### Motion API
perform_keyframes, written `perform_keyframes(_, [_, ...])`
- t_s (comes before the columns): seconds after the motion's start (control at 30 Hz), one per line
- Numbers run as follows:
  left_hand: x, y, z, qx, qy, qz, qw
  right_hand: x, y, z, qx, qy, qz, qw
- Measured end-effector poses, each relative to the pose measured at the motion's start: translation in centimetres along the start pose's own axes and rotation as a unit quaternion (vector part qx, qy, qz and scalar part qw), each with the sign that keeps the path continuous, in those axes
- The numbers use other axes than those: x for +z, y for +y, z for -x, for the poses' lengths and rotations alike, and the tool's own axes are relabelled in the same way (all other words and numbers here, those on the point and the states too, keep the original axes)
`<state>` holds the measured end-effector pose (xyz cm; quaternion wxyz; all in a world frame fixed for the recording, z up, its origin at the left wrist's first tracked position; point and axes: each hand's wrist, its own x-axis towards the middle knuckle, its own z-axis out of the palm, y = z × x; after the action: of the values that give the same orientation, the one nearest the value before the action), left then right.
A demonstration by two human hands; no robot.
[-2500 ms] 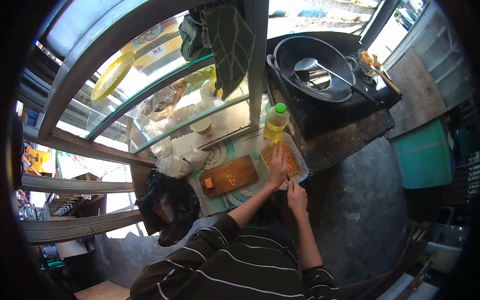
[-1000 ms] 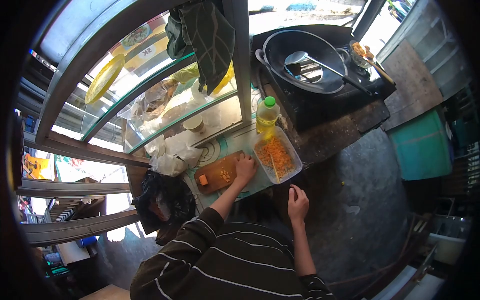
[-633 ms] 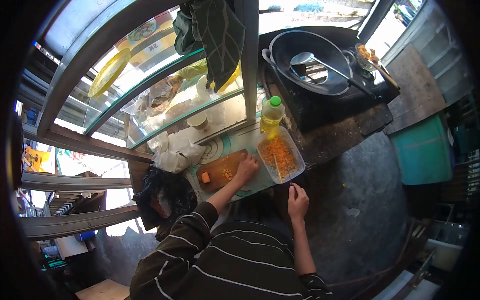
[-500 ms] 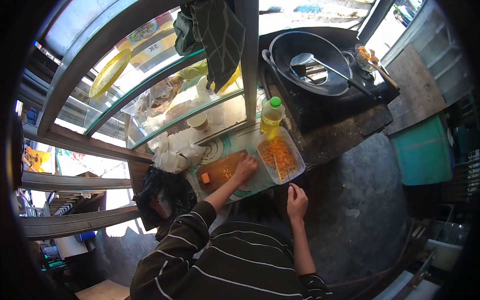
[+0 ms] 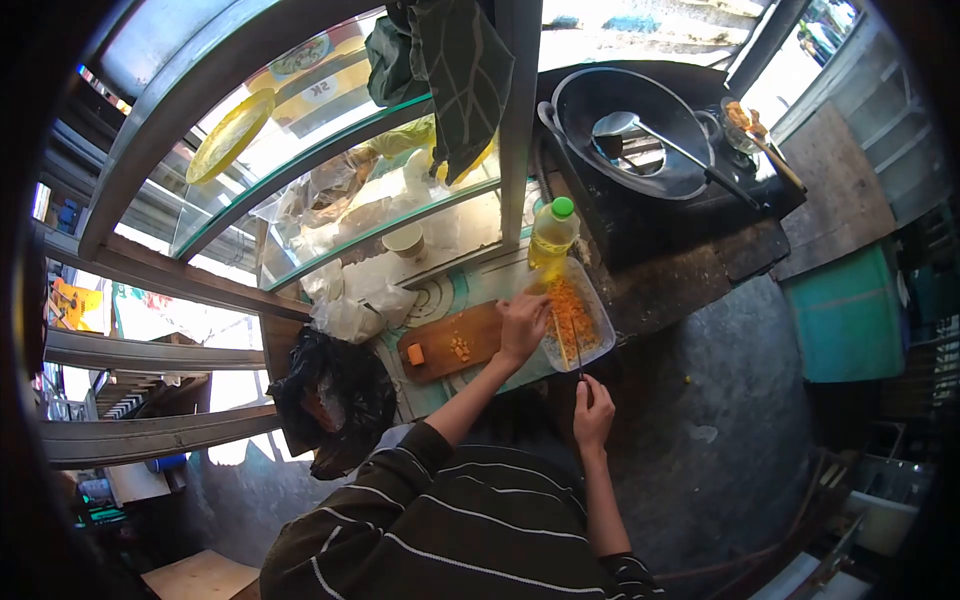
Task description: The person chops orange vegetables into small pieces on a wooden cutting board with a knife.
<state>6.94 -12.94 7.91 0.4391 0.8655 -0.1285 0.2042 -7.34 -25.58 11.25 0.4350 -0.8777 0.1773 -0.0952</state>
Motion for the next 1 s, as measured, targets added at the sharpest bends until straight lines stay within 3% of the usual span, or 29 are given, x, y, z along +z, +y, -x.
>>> perform_keyframes(0.13, [-2.3,-2.0,3.3,-0.075,0.038,0.082,0.993,1.4,-1.1,0.1,-0.021,-0.018,-0.004,1.0])
perform_keyframes(0.17, [-3.0,-2.5,4.9,-0.233,0.057,0.224,0.944,2.1,-1.3,0.1,-0.017,-0.064,-0.018,0.998])
perform_keyframes(0.2, [-3.7,-3.2,6.8,-0.377,0.075,0.359,0.85,2.8,-1.7,0.0,-0.012,-0.11,-0.031,0.993])
perform_keyframes(0.27, [-5.8,-4.7,10.4,-0.497,0.068,0.391,0.772,4.9,-3.1,-0.7,-0.079,-0.178,0.0,0.981])
perform_keyframes(0.3, [-6.4,-5.5,12.2,-0.498,0.077,0.391,0.77,6.5,-2.9,-1.1,-0.123,-0.2,0.016,0.972])
perform_keyframes(0.37, [-7.2,-6.7,14.9,-0.601,0.032,0.393,0.695,9.7,-2.7,-2.8,-0.167,-0.192,0.04,0.966])
perform_keyframes(0.4, [-7.7,-6.4,15.1,-0.601,0.043,0.393,0.695,11.2,-2.7,-3.5,-0.206,-0.176,0.064,0.961])
perform_keyframes(0.43, [-8.3,-5.9,15.1,-0.533,0.013,0.25,0.808,12.5,-2.5,-4.4,-0.213,-0.183,0.061,0.958])
perform_keyframes(0.47, [-8.8,-5.4,15.1,-0.448,-0.019,0.096,0.889,13.4,-2.2,-5.3,-0.214,-0.189,0.1,0.953])
perform_keyframes(0.5, [-9.2,-5.4,15.0,-0.452,-0.012,0.094,0.887,13.8,-2.1,-5.8,-0.213,-0.193,0.139,0.948])
perform_keyframes(0.53, [-9.4,-5.6,14.7,-0.327,-0.004,-0.031,0.944,14.0,-1.9,-6.0,-0.219,-0.194,0.144,0.945])
perform_keyframes(0.57, [-9.6,-5.7,14.3,-0.189,0.002,-0.154,0.97,14.1,-1.7,-6.0,-0.221,-0.196,0.144,0.945])
perform_keyframes(0.6, [-9.4,-6.3,14.1,-0.203,-0.046,-0.116,0.971,13.9,-1.7,-5.9,-0.241,-0.199,0.152,0.938])
perform_keyframes(0.77, [-7.8,-8.2,13.1,-0.183,-0.071,-0.179,0.964,12.1,-0.8,-3.9,-0.286,-0.256,0.166,0.908])
perform_keyframes(1.0, [-7.9,-9.6,11.4,-0.157,-0.109,-0.169,0.967,11.9,0.2,-2.3,-0.192,-0.219,0.073,0.954])
